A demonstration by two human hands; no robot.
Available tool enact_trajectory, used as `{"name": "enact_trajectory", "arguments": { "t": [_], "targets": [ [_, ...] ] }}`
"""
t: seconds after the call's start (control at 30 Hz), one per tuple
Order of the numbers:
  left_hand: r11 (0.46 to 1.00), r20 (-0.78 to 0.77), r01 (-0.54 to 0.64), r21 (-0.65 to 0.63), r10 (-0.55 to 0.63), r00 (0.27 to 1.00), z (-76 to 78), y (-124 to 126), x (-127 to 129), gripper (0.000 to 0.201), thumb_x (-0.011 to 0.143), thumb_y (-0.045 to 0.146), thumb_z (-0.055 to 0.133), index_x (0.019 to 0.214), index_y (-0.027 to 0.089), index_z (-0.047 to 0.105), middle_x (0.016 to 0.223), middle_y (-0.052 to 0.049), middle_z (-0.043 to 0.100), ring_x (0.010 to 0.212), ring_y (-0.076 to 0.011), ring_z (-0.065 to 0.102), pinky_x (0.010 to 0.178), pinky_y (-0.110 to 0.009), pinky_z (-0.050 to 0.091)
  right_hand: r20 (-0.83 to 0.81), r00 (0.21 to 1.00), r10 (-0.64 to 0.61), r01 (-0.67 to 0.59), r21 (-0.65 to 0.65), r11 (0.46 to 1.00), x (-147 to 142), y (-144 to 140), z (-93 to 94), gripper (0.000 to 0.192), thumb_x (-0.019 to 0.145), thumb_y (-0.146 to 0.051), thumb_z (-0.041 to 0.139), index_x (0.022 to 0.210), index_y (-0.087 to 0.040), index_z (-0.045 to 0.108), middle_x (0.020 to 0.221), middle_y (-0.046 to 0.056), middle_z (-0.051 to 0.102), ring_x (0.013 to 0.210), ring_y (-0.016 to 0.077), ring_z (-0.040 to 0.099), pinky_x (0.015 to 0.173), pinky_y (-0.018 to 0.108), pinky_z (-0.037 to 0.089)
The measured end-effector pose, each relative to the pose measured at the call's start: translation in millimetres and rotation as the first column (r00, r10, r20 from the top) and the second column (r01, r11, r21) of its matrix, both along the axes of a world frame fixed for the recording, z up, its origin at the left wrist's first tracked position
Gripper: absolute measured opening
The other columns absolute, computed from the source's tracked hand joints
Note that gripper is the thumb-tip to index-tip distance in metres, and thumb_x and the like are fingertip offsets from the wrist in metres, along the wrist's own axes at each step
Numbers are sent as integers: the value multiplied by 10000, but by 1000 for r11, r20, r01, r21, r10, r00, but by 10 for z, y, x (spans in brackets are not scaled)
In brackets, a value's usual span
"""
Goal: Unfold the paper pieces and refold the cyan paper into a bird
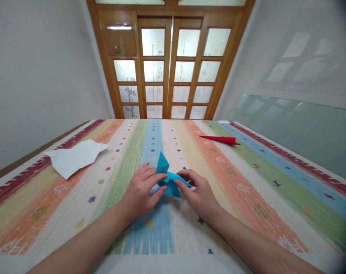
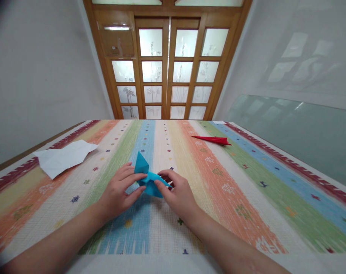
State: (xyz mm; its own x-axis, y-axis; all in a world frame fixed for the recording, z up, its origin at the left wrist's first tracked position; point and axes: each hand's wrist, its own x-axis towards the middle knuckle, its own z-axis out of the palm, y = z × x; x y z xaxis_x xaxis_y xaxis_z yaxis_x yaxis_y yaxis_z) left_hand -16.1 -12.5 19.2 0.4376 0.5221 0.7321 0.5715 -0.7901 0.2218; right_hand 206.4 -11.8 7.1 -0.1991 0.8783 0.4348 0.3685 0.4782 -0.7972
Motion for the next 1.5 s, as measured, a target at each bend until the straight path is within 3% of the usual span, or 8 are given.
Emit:
{"name": "enact_trajectory", "arguments": {
  "t": [0.27,0.47,0.6,0.87,1.33,1.5],
  "targets": [
    [998,33,0,-59,2,999,-16,-27,6,289,910,238,631,1193,186,666,1062,-110,702,1037,-247,654,1029,-497,498,-31,998,-50,52,74,996,27,26,1,157,921,-368,663,867,-227,619,817,17,647,730,178,598,626,290,467],
    [992,53,1,-128,6,999,-48,-16,18,302,900,251,652,1195,185,663,1100,-120,706,1060,-255,656,1057,-522,470,-28,1000,11,-3,279,960,31,24,39,171,889,-293,698,776,-223,592,991,60,665,968,228,623,870,373,471],
    [988,77,-2,-152,13,997,-45,-28,25,318,892,251,663,1203,187,662,1111,-123,702,1075,-259,649,1071,-534,449,-90,993,75,-58,181,982,14,-5,44,158,905,-289,679,786,-225,597,866,36,662,820,201,627,769,341,488],
    [977,121,57,-205,-32,992,-8,-38,16,350,864,251,689,1210,197,672,1068,-106,715,1045,-263,647,1017,-524,474,-220,975,26,-34,-33,999,29,-7,36,214,912,-375,666,783,-208,628,760,23,632,714,178,585,657,298,468],
    [958,196,53,-281,3,981,-20,-18,32,336,833,192,694,1167,224,679,1069,-78,728,1052,-254,636,1015,-498,449,-198,979,42,-37,29,999,24,-30,50,225,919,-384,650,777,-216,604,805,43,662,781,207,620,724,337,496],
    [962,211,47,-268,11,977,-30,4,35,322,843,166,666,1159,228,679,1099,-80,721,1084,-260,621,1016,-502,449,-158,984,82,-62,128,990,16,-31,61,193,927,-323,639,773,-223,578,798,37,641,762,203,605,727,351,490]
  ]
}}
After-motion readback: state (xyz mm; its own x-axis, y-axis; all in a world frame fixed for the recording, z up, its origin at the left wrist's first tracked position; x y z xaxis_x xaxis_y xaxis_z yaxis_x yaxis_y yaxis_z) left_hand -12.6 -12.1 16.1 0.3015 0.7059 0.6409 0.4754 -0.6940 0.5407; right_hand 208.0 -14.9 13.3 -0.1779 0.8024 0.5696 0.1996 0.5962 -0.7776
